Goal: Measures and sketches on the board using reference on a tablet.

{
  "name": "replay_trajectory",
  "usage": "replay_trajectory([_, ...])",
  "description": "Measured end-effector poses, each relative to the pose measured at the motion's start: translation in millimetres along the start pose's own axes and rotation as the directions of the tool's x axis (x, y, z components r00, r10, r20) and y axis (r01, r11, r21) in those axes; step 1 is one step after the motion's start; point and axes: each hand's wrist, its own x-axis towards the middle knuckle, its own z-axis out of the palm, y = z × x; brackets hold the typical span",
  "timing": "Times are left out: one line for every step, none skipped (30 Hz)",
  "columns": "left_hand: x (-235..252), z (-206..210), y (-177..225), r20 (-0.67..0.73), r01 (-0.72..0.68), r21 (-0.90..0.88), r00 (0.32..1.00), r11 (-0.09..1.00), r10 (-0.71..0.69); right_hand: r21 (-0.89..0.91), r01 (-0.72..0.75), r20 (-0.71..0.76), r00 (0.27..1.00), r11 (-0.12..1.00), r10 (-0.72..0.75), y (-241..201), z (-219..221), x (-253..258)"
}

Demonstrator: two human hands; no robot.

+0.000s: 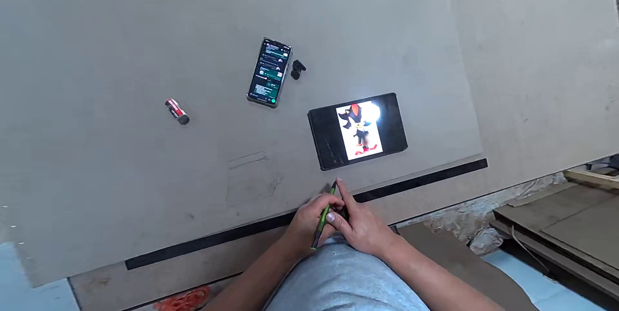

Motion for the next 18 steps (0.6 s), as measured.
replay_trajectory([1.8,0.9,1.9,0.005,-0.012,0.028,1.0,1.0,0.012,0.003,0.011,0.016,1.0,1.0,-0.011,1.7,-1.4,-0.2])
replay_trajectory([4.6,1.6,4.3,0.012,-0.022,0.04,1.0,0.999,0.022,0.008,0.012,0.029,1.0,1.0,-0.012,3.5,-3.9,0.0])
replay_trajectory([8.1,2.1,7.1,0.024,-0.026,0.039,0.999,0.999,0.025,0.016,0.009,0.033,0.999,1.0,-0.01,5.7,-7.0,0.6])
replay_trajectory([11.7,2.7,10.8,0.045,-0.007,0.032,0.999,0.999,0.005,0.025,0.004,0.033,0.999,1.0,-0.005,8.5,-9.9,1.0])
replay_trajectory([15.1,3.2,15.3,0.079,0.04,0.021,0.996,0.999,-0.041,0.028,0.001,0.032,0.999,1.0,-0.002,12.0,-12.3,0.7])
replay_trajectory([18.9,3.6,19.7,0.127,0.102,0.009,0.987,0.995,-0.103,0.024,0.0,0.037,0.999,1.0,0.0,15.9,-14.8,-0.2])
replay_trajectory([23.3,3.5,23.5,0.183,0.178,-0.001,0.967,0.984,-0.175,0.019,0.001,0.051,0.999,1.0,-0.002,20.3,-16.8,-1.4])
replay_trajectory([27.8,3.0,27.1,0.238,0.258,-0.031,0.94,0.966,-0.244,0.017,0.006,0.07,0.998,1.0,-0.008,24.8,-18.5,-3.0])
replay_trajectory([31.4,2.4,29.5,0.279,0.303,-0.055,0.92,0.952,-0.276,0.021,0.015,0.09,0.996,1.0,-0.017,28.8,-20.2,-4.8])
replay_trajectory([33.4,2.3,30.7,0.303,0.313,-0.051,0.91,0.948,-0.284,0.033,0.02,0.107,0.994,0.999,-0.024,31.7,-22.0,-6.4])
replay_trajectory([34.3,3.0,31.3,0.319,0.306,-0.024,0.904,0.952,-0.283,0.051,0.015,0.123,0.992,0.999,-0.021,33.4,-23.5,-7.8])
replay_trajectory([34.2,4.6,31.5,0.329,0.294,0.02,0.901,0.956,-0.284,0.065,0.005,0.133,0.991,0.998,-0.013,33.9,-24.1,-9.5])
replay_trajectory([33.2,7.4,31.7,0.325,0.277,0.055,0.903,0.959,-0.279,0.076,-0.009,0.14,0.99,0.997,-0.002,33.6,-23.9,-11.5])
replay_trajectory([31.9,9.9,31.8,0.318,0.257,0.08,0.909,0.963,-0.269,0.089,-0.024,0.142,0.99,0.996,0.011,33.0,-23.0,-13.6])
replay_trajectory([30.7,12.1,31.5,0.307,0.232,0.11,0.917,0.967,-0.255,0.108,-0.038,0.141,0.99,0.993,0.023,32.6,-21.3,-15.5])
replay_trajectory([29.5,13.6,30.1,0.304,0.205,0.139,0.922,0.969,-0.239,0.131,-0.049,0.14,0.99,0.99,0.03,32.0,-19.2,-17.5])
replay_trajectory([27.6,14.7,28.2,0.303,0.176,0.156,0.928,0.972,-0.217,0.156,-0.057,0.145,0.989,0.986,0.034,30.7,-16.4,-20.0])
replay_trajectory([25.1,14.5,26.6,0.31,0.165,0.169,0.927,0.972,-0.211,0.171,-0.066,0.145,0.989,0.983,0.041,29.5,-12.6,-22.7])
